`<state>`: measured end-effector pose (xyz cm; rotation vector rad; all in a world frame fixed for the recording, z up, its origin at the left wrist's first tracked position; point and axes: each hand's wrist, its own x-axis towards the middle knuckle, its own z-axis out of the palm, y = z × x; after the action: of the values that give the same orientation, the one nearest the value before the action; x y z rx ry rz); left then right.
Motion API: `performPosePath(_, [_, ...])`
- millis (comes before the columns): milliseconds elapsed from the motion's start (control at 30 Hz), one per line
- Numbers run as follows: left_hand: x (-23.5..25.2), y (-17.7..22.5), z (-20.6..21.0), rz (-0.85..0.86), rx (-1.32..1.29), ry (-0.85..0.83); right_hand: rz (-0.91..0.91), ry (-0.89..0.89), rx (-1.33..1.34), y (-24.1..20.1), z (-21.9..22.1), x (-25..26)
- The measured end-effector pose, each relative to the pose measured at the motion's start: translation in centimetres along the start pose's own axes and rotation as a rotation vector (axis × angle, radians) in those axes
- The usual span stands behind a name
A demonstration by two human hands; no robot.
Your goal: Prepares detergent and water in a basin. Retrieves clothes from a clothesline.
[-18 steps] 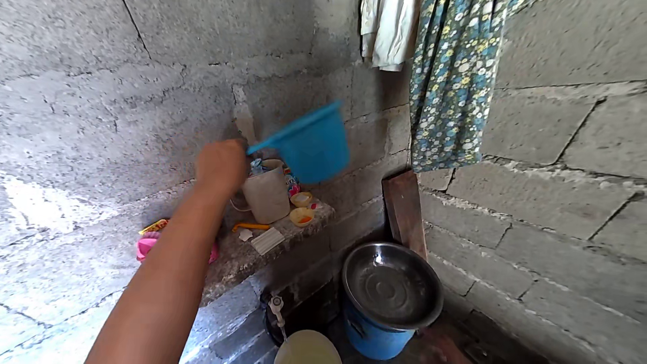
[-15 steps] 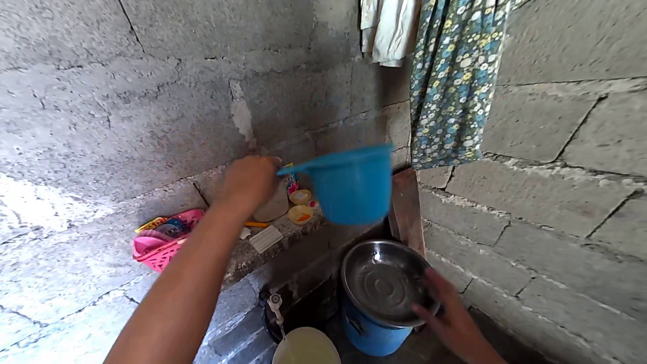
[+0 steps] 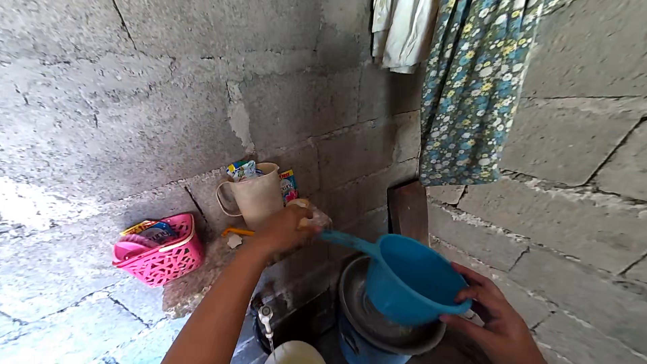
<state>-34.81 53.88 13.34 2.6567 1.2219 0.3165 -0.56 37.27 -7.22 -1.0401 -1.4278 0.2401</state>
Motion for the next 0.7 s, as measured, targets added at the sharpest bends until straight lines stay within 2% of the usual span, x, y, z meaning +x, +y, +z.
performPosePath(100, [2.1,-2.2,2.4,-0.206,0.196,0.006,0.094,0.021,0.009,1.5,-3.4,-1.4])
performPosePath(300, [3.9,-1.6,4.8,-0.308,0.410,-0.047,0.159,0.033,0.005,3.8,-7.7,-3.3])
performPosePath(433, [4.8,-0.7,4.0,-0.337,0.393,-0.070,0.140,0.044,0.023,4.5,-7.9,-4.0])
performPosePath(567, [6.7,-0.1,2.6,-0.338,0.364,0.075,0.148,0.045,0.047,4.2,-6.8,-4.7])
performPosePath(700, [10.2,-1.8,3.1,-0.345,0.437,0.184,0.125,0.018,-0.006,3.2,-6.4,-5.1])
